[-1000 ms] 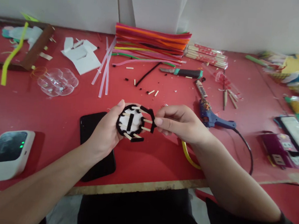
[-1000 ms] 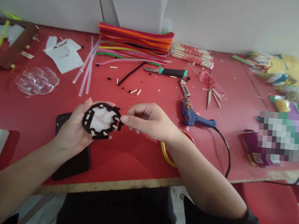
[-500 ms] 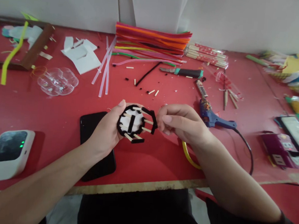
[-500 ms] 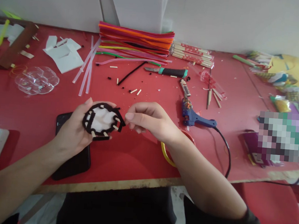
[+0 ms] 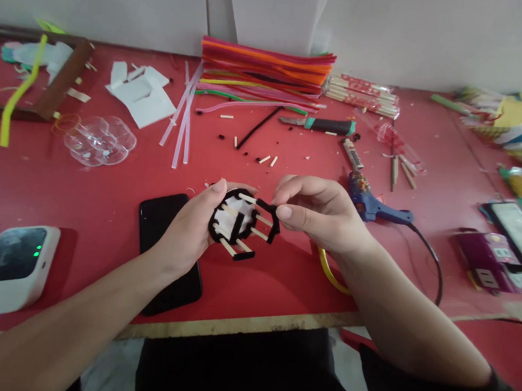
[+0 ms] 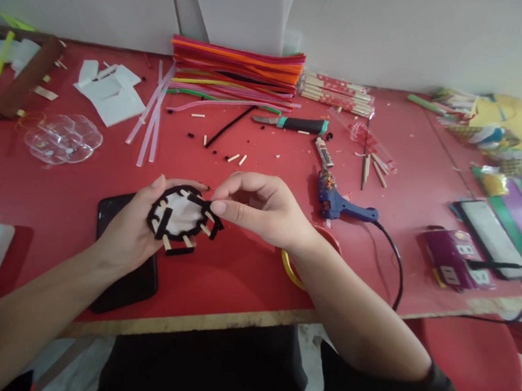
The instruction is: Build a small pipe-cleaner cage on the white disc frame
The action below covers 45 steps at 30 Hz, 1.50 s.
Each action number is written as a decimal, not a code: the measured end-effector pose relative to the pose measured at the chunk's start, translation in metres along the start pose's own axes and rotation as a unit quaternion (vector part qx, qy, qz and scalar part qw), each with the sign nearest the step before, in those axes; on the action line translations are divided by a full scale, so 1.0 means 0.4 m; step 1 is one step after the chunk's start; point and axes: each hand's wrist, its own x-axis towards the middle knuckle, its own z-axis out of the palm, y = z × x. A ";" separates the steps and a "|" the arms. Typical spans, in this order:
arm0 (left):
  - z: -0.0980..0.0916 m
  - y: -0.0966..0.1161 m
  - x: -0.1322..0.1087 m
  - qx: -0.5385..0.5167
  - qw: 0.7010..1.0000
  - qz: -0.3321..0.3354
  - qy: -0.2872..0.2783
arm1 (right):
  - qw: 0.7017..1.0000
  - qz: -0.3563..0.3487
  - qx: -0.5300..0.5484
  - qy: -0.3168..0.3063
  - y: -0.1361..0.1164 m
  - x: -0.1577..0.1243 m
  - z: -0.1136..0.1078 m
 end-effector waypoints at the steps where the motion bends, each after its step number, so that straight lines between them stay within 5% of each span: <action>1: 0.000 -0.001 0.000 0.003 1.000 0.002 -0.001 | 1.000 0.002 -0.007 -0.001 -0.001 0.000 0.000; 28: -0.007 -0.013 0.002 -0.015 1.000 0.006 -0.014 | 0.997 -0.025 -0.076 -0.013 -0.008 0.001 0.000; 34: -0.010 -0.019 0.003 -0.010 1.000 0.021 -0.009 | 0.983 -0.118 -0.140 0.022 0.008 -0.007 0.001; 37: -0.020 -0.029 0.003 0.008 0.999 0.045 -0.001 | 0.935 -0.263 -0.221 0.088 0.023 -0.017 0.001; 41: -0.036 -0.048 0.005 0.050 0.985 0.166 0.005 | 0.806 -0.428 -0.381 0.146 0.029 -0.022 0.007; 45: -0.042 -0.055 0.001 0.053 0.976 0.211 -0.018 | 0.718 -0.470 -0.492 0.147 0.024 -0.019 0.017</action>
